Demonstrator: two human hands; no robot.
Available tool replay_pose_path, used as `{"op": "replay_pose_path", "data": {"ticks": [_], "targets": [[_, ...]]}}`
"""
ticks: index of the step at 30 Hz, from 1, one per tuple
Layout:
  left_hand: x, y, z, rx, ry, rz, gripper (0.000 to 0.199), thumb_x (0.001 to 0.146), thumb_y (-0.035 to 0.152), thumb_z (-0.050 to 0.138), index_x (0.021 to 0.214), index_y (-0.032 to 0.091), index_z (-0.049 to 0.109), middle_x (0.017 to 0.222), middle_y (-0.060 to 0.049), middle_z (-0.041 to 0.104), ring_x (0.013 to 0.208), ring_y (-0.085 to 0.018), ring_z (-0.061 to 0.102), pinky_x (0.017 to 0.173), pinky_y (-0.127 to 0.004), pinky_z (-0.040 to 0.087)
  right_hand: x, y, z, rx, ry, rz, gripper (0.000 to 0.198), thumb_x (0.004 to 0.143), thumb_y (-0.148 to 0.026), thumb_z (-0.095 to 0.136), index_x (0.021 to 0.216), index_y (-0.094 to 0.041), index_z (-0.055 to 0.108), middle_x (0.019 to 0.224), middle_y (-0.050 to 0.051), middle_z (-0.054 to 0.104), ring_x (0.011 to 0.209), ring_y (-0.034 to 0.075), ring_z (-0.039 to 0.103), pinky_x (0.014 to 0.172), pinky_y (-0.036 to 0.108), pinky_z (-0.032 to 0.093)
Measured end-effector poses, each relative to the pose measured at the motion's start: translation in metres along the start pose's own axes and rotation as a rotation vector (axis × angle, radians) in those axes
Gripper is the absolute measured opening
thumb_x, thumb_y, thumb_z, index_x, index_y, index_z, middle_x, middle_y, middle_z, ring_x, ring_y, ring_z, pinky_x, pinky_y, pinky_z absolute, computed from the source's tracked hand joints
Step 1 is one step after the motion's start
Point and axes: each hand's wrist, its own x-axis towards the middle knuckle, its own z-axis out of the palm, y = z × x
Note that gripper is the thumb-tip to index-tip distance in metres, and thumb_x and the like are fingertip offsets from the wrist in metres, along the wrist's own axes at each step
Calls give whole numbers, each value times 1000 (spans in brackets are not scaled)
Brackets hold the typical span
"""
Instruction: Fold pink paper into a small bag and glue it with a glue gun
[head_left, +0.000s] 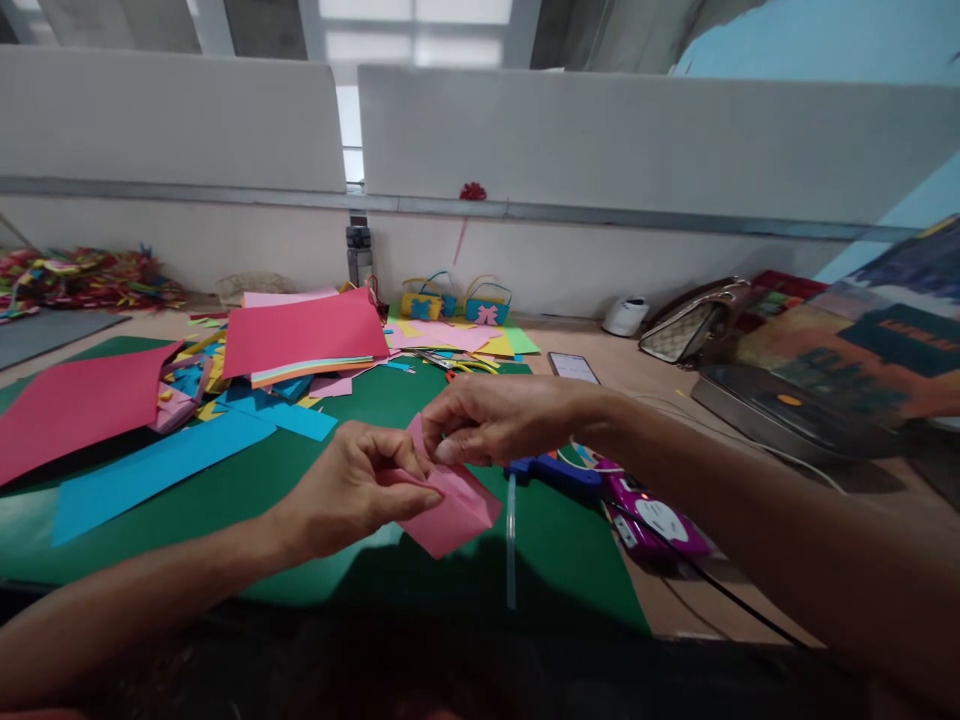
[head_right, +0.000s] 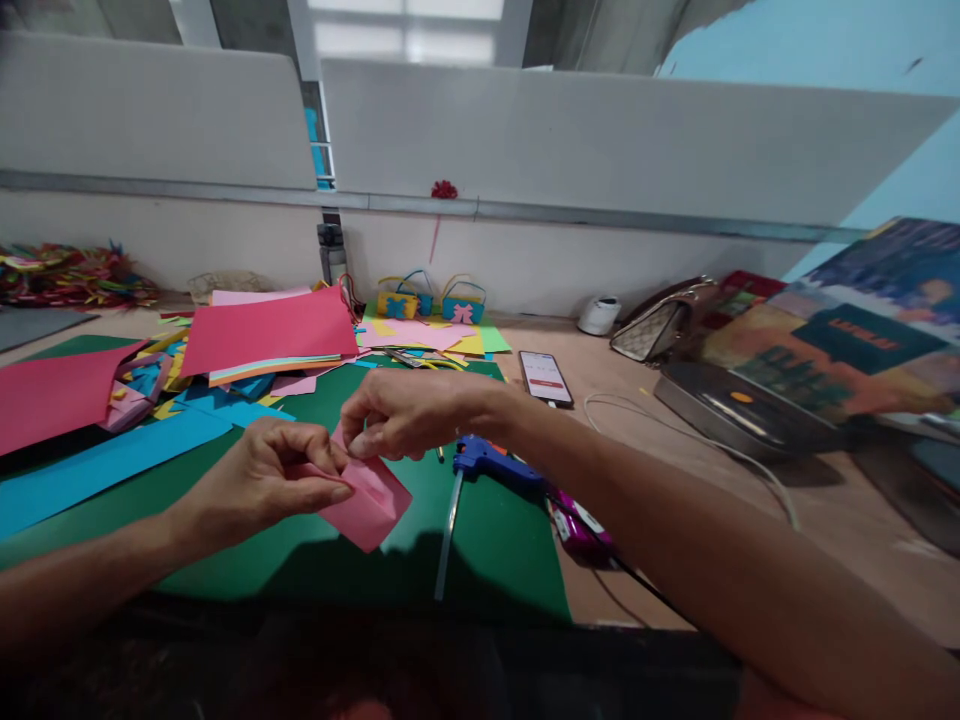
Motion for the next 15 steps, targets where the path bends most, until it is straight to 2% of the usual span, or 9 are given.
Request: {"op": "replay_pose_path", "data": {"ticks": [3, 7, 15], "targets": [[1, -1, 0, -18, -25, -16, 25, 61, 22, 68, 50, 13, 47, 55, 3, 49, 52, -6, 40, 48, -17, 32, 3, 5, -1, 103, -70, -49, 15, 79, -9, 46, 79, -13, 60, 52, -9, 40, 45, 5, 36, 43, 18, 29], [1, -2, -1, -58, -60, -48, 25, 61, 22, 69, 51, 13, 48, 56, 3, 50, 53, -6, 40, 48, -16, 32, 5, 6, 0, 186, -131, -76, 16, 76, -3, 45, 70, -14, 55, 52, -9, 40, 45, 4, 35, 42, 17, 28], [3, -1, 1, -101, -46, -64, 22, 59, 21, 70, 54, 13, 50, 56, 5, 52, 49, -4, 40, 47, -16, 31, 6, 5, 4, 295, -122, -107, 24, 75, 2, 40, 60, -15, 47, 50, -9, 41, 44, 4, 38, 44, 17, 32]]}}
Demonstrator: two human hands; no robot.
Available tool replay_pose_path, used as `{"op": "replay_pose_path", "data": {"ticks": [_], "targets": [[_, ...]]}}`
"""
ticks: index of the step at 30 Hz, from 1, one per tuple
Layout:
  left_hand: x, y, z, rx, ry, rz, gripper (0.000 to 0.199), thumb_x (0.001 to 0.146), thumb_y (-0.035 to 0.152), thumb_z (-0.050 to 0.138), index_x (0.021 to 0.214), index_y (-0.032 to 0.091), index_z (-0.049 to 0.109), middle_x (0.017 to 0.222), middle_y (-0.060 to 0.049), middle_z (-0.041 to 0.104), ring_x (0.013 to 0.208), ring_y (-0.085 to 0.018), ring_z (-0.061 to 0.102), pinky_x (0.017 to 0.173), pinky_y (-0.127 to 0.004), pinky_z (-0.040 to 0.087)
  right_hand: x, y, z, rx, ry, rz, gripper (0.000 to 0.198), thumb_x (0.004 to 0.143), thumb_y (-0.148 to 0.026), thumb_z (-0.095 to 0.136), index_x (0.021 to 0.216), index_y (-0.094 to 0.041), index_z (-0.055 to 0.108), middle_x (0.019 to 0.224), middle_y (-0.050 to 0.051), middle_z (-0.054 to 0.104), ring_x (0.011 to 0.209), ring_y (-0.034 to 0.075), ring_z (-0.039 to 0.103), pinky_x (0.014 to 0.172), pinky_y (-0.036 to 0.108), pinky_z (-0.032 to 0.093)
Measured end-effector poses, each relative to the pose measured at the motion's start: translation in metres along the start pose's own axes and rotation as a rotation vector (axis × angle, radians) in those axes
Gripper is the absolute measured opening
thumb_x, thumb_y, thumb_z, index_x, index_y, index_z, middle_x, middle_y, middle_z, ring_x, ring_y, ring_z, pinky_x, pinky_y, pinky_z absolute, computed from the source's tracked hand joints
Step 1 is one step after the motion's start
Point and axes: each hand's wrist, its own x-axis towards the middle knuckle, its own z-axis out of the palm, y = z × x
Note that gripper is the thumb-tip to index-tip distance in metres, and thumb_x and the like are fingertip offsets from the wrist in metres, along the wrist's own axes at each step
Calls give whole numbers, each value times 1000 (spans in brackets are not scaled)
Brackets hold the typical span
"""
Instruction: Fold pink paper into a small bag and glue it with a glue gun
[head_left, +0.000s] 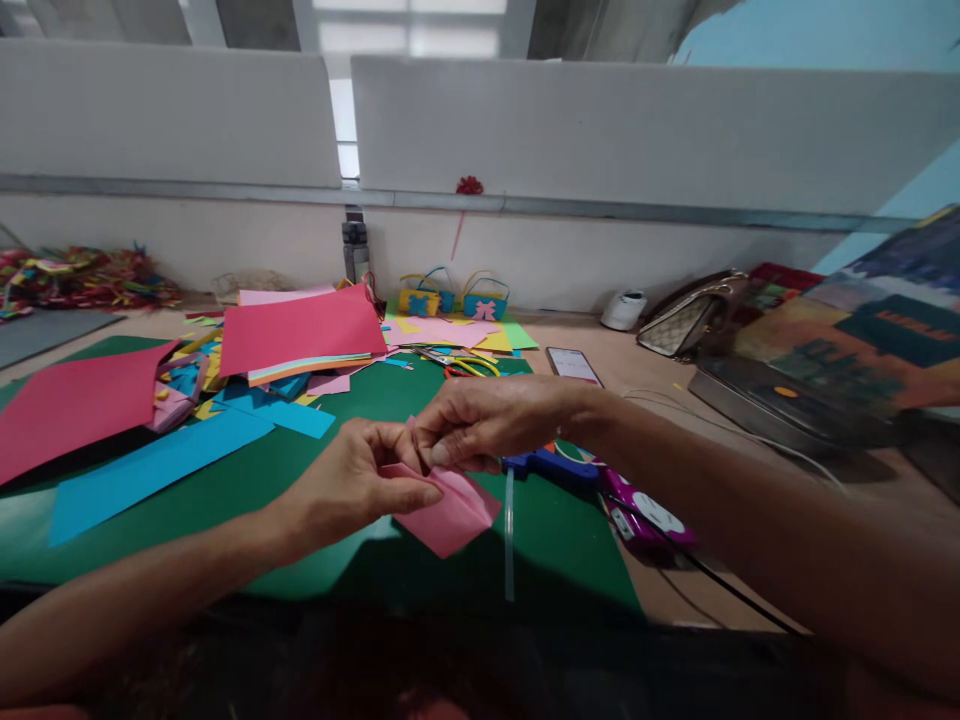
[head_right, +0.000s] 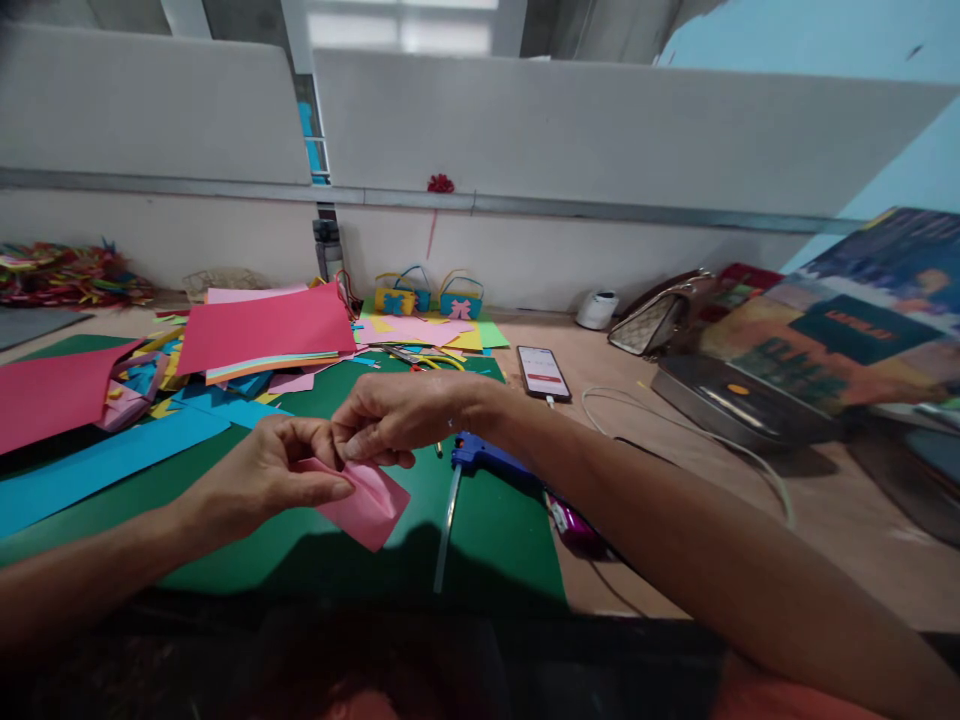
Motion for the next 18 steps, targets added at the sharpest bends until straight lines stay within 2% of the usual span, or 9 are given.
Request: {"op": "replay_pose_path", "data": {"ticks": [18], "targets": [[1, 1, 1, 4, -2, -43, 22, 58, 20, 69, 51, 12, 50, 50, 4, 52, 48, -4, 40, 45, -16, 29, 0, -1, 0, -55, 37, -30, 25, 74, 5, 39, 68, -13, 55, 49, -9, 41, 44, 5, 39, 43, 17, 33]]}}
